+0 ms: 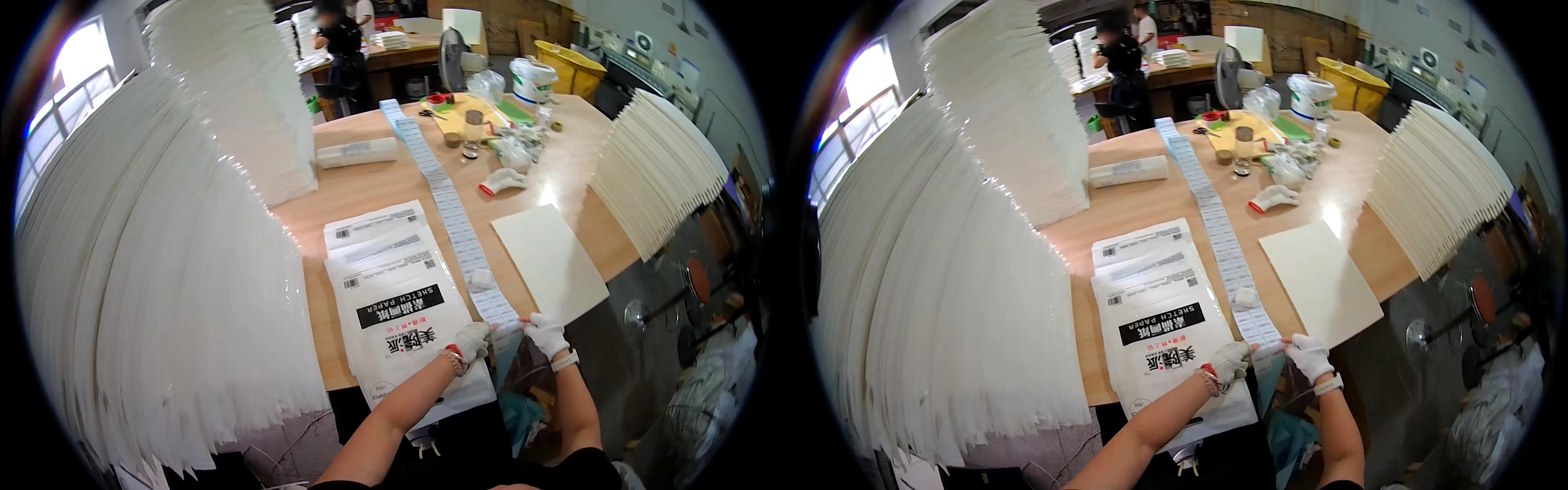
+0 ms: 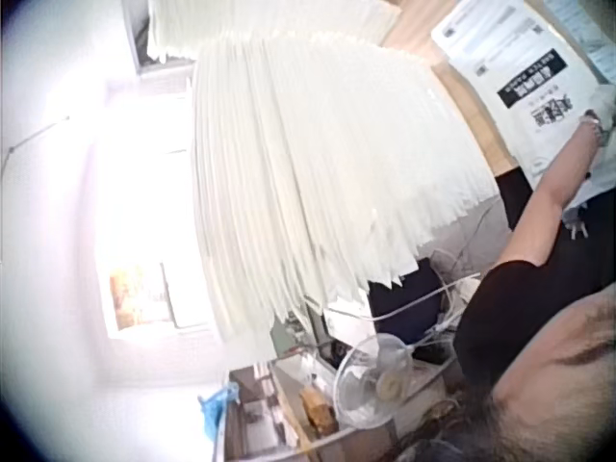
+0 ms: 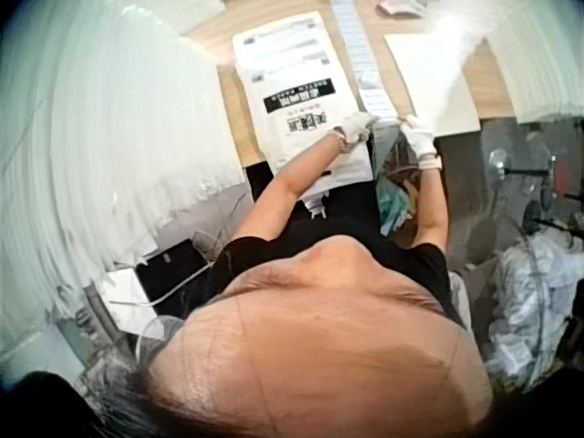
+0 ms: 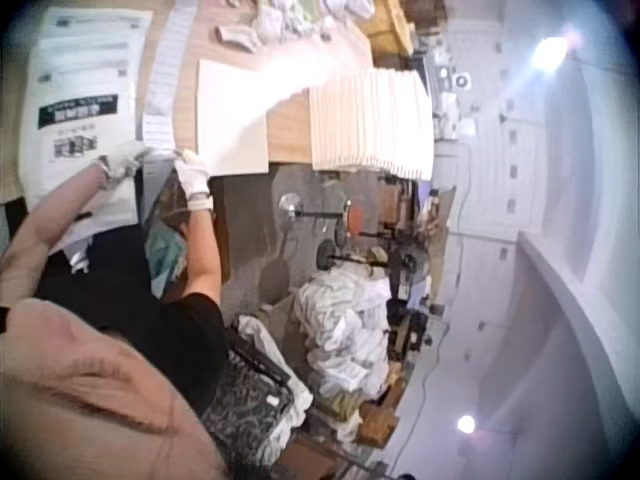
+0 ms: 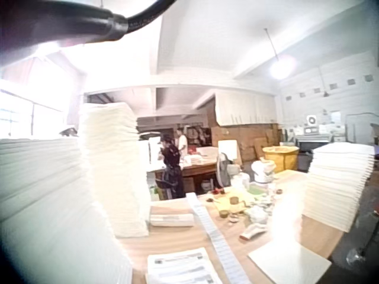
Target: The person repeatedly picks up stacks of white paper from a table and places them into white plastic bags. They then seal the bags and set them aside on the table. The process is repeated continuously throughout the clip.
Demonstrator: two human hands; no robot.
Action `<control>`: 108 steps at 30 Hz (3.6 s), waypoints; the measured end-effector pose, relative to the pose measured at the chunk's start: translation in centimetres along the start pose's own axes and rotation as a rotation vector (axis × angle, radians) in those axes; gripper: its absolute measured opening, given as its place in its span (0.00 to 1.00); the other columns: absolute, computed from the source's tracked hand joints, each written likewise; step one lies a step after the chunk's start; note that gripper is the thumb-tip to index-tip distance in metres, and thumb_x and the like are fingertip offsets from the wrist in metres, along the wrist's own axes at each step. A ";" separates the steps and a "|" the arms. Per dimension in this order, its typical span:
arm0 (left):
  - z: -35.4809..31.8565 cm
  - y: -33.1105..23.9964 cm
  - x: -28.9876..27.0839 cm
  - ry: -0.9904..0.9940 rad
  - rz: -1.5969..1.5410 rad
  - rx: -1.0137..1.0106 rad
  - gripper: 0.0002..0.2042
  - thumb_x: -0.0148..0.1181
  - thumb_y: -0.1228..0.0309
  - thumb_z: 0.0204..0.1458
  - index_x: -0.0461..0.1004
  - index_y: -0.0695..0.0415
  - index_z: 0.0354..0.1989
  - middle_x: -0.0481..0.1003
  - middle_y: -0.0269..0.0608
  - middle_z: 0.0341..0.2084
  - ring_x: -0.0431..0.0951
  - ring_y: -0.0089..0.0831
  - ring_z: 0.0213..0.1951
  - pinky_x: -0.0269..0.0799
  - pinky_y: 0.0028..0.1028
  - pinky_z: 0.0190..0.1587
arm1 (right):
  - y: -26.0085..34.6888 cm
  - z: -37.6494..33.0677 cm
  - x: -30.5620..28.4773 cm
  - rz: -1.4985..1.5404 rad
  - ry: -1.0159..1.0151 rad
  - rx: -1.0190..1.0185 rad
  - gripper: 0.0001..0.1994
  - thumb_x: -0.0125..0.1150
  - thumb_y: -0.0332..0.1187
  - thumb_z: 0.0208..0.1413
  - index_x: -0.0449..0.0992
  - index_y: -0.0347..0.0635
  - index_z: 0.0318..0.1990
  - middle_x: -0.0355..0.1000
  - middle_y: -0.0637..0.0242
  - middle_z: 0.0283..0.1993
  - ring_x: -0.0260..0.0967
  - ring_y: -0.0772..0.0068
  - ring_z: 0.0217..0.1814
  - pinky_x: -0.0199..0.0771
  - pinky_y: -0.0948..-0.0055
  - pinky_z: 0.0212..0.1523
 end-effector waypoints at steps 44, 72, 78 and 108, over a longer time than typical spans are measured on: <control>-27.9 16.0 -19.6 -0.899 0.305 0.310 0.12 0.52 0.72 0.52 0.66 0.64 0.43 0.69 0.37 0.26 0.69 0.21 0.28 0.67 0.21 0.30 | 24.5 17.0 29.7 -0.092 0.124 -0.171 0.09 0.52 0.38 0.46 0.75 0.46 0.31 0.72 0.57 0.31 0.69 0.56 0.37 0.68 0.63 0.37; -38.9 -7.8 3.9 -0.444 1.412 1.268 0.08 0.54 0.68 0.49 0.68 0.58 0.22 0.66 0.43 0.17 0.70 0.40 0.21 0.64 0.33 0.21 | 13.1 -9.1 17.3 1.205 0.025 -0.010 0.18 0.48 0.22 0.54 0.60 0.34 0.54 0.67 0.62 0.48 0.65 0.75 0.46 0.66 0.77 0.47; -56.0 -10.9 10.1 -0.843 1.159 1.965 0.08 0.55 0.67 0.46 0.66 0.58 0.28 0.65 0.41 0.25 0.67 0.35 0.27 0.62 0.31 0.29 | 33.4 -3.5 0.1 1.082 0.012 -0.483 0.13 0.47 0.32 0.58 0.70 0.35 0.46 0.69 0.73 0.37 0.63 0.84 0.38 0.64 0.84 0.39; -35.6 24.3 -24.6 -1.217 0.149 0.540 0.04 0.46 0.77 0.49 0.64 0.59 0.33 0.66 0.37 0.22 0.67 0.24 0.20 0.66 0.23 0.22 | 3.9 -1.2 2.3 -0.540 -0.237 -0.453 0.08 0.48 0.29 0.49 0.70 0.42 0.37 0.66 0.60 0.30 0.65 0.57 0.35 0.67 0.63 0.37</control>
Point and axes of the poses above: each hand's wrist, its own z-axis towards the middle knuckle, its own x-axis out of the palm, y = z × x, the point moved 4 cm from there along z, towards the middle knuckle
